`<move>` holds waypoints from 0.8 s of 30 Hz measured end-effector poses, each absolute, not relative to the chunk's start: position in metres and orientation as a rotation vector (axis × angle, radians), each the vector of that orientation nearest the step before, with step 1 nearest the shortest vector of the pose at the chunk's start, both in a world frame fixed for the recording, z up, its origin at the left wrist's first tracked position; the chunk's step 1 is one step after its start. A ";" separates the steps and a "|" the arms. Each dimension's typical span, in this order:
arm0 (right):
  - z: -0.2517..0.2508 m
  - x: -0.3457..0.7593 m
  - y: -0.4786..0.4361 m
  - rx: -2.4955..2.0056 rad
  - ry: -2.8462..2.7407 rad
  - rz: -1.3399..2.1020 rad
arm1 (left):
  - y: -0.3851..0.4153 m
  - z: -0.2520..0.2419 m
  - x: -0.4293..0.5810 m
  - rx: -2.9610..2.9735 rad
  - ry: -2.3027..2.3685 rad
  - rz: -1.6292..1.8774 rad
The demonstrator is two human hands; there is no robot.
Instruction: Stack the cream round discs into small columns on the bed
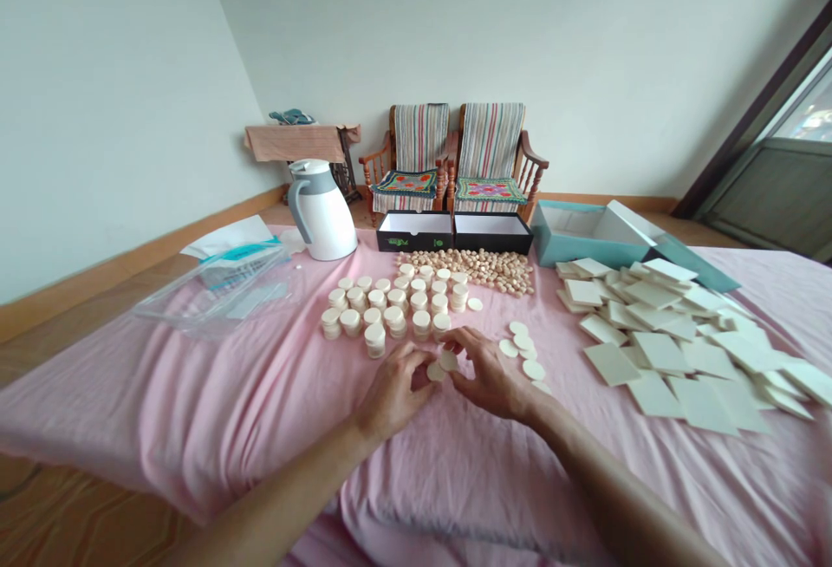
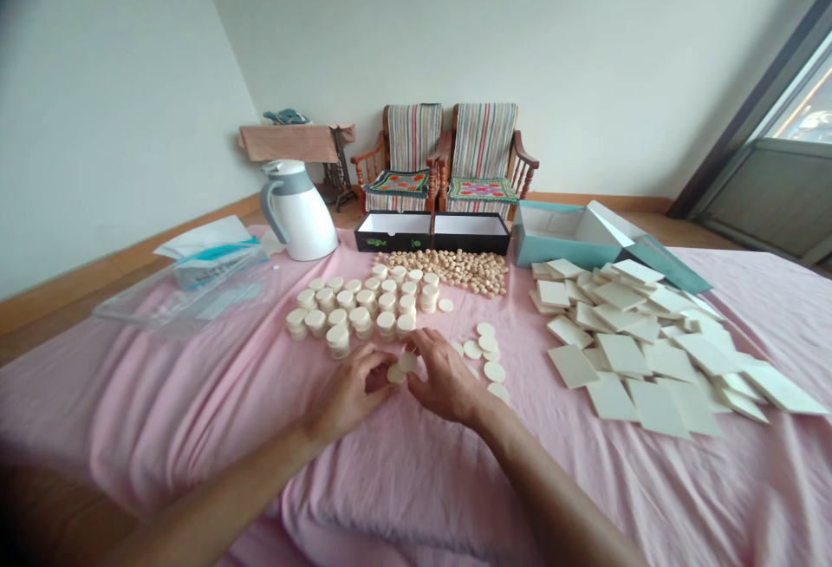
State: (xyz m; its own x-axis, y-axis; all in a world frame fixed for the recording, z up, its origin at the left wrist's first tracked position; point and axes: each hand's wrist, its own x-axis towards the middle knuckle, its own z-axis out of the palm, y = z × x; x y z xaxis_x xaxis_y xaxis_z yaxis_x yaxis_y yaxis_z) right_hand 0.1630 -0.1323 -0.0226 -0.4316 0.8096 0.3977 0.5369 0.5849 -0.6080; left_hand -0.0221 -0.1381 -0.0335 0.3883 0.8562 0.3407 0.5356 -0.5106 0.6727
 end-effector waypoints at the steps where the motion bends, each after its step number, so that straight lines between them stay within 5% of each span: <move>1: -0.022 0.161 -0.134 -1.046 -2.145 0.540 | -0.138 -0.034 -0.022 2.182 1.192 0.941; 10: -0.018 0.155 -0.136 -0.992 -2.105 0.605 | -0.135 -0.039 -0.023 2.141 1.206 0.971; 24: -0.067 0.219 -0.027 -1.539 -1.960 0.121 | -0.137 -0.033 -0.023 2.232 1.278 0.878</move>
